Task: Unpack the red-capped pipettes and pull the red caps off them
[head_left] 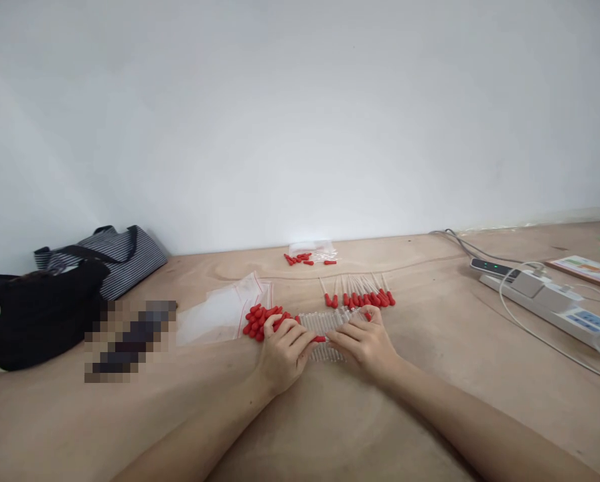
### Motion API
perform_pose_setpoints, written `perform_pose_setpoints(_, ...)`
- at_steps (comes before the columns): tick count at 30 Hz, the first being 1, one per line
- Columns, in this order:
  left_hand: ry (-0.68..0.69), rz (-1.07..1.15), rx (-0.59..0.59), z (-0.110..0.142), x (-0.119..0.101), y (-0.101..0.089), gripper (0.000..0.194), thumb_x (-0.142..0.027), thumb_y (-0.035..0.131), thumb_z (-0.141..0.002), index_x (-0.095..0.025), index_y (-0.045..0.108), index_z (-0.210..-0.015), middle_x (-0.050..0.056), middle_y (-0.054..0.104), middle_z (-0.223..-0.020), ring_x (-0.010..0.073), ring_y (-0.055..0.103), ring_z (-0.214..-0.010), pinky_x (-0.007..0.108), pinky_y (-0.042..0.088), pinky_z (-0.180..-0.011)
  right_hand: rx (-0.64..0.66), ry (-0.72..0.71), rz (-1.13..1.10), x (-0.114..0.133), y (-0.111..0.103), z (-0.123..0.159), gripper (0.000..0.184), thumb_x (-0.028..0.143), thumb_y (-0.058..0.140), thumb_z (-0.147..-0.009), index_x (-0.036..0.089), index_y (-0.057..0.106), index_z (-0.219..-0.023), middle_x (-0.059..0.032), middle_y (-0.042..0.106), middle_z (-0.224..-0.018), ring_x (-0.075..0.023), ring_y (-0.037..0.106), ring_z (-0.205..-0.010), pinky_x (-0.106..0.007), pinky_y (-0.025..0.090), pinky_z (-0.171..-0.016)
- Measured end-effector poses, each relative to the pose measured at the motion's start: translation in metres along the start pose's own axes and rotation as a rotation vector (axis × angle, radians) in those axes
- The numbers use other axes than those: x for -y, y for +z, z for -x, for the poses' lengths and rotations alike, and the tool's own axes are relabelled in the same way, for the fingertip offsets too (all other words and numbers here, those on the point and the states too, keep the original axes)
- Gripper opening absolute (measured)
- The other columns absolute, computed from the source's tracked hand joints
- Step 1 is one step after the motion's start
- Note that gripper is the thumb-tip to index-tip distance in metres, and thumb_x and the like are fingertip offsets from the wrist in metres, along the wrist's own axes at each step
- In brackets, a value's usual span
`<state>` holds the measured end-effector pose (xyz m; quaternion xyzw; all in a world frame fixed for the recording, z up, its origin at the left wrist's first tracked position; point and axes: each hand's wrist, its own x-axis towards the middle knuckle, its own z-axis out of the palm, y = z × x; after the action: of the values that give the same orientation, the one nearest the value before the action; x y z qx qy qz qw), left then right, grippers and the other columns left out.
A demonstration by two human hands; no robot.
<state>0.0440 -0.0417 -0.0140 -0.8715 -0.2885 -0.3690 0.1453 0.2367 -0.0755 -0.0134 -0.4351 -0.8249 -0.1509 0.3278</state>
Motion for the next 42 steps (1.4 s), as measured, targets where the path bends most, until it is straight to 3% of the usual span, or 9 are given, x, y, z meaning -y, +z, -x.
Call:
perform_pose_setpoints(5,0.028,0.001,0.018,-0.001,-0.001,0.0,0.015,-0.031,0.049,-0.083,-0.024,0.063,-0.082,-0.001,0.065,-0.069,0.0149,0.054,-0.074,0.041,0.023,-0.087,0.006,-0.039,0.096,0.004,0.011,0.003,0.023,0.015,0.041,-0.083,0.024,0.062,-0.086,0.0021,0.058,-0.062,-0.0093,0.047,-0.061,-0.034,0.018,-0.084)
perform_pose_setpoints(15,0.18,-0.164,0.001,-0.006,0.002,-0.008,0.022,-0.025,0.047,-0.084,-0.022,0.058,-0.066,-0.004,0.058,-0.054,0.0132,0.049,-0.067,0.04,0.023,-0.084,0.121,-0.082,0.104,0.001,0.003,0.0,0.026,0.012,0.042,-0.077,0.026,0.06,-0.09,0.0019,0.054,-0.059,-0.0112,0.041,-0.06,-0.033,0.017,-0.071)
perform_pose_setpoints(29,0.121,-0.138,-0.103,-0.009,0.002,-0.02,0.024,-0.028,0.045,-0.086,-0.023,0.061,-0.069,-0.004,0.06,-0.055,0.012,0.052,-0.064,0.039,0.024,-0.083,0.098,-0.115,0.044,-0.006,-0.003,0.001,0.043,0.011,0.04,-0.079,0.035,0.052,-0.113,0.004,0.051,-0.057,-0.0089,0.039,-0.054,-0.031,0.018,-0.068)
perform_pose_setpoints(32,-0.043,-0.124,-0.11,-0.01,0.018,-0.028,0.019,-0.026,0.047,-0.084,-0.023,0.062,-0.071,-0.003,0.062,-0.061,0.0138,0.054,-0.067,0.037,0.028,-0.079,0.093,0.018,-0.042,-0.018,-0.007,0.002,0.045,0.009,0.034,-0.081,0.032,0.049,-0.117,0.0027,0.054,-0.06,-0.0095,0.042,-0.054,-0.03,0.022,-0.068)
perform_pose_setpoints(37,-0.413,0.097,-0.001,-0.008,0.055,-0.035,0.024,-0.028,0.04,-0.083,-0.019,0.062,-0.085,0.003,0.062,-0.079,0.0152,0.057,-0.073,0.029,0.043,-0.068,-0.007,0.479,-0.363,-0.045,-0.003,0.003,0.032,0.02,0.028,-0.086,0.018,0.051,-0.108,-0.0052,0.061,-0.084,-0.0156,0.054,-0.074,-0.027,0.037,-0.067)
perform_pose_setpoints(42,-0.621,0.144,0.02,-0.001,0.078,-0.034,0.028,-0.029,0.043,-0.076,-0.017,0.061,-0.092,0.005,0.062,-0.086,0.0158,0.058,-0.074,0.028,0.047,-0.068,-0.007,0.565,-0.215,-0.053,0.007,0.009,0.027,0.016,0.035,-0.078,0.015,0.059,-0.09,-0.0073,0.058,-0.077,-0.0181,0.054,-0.075,-0.03,0.04,-0.071)
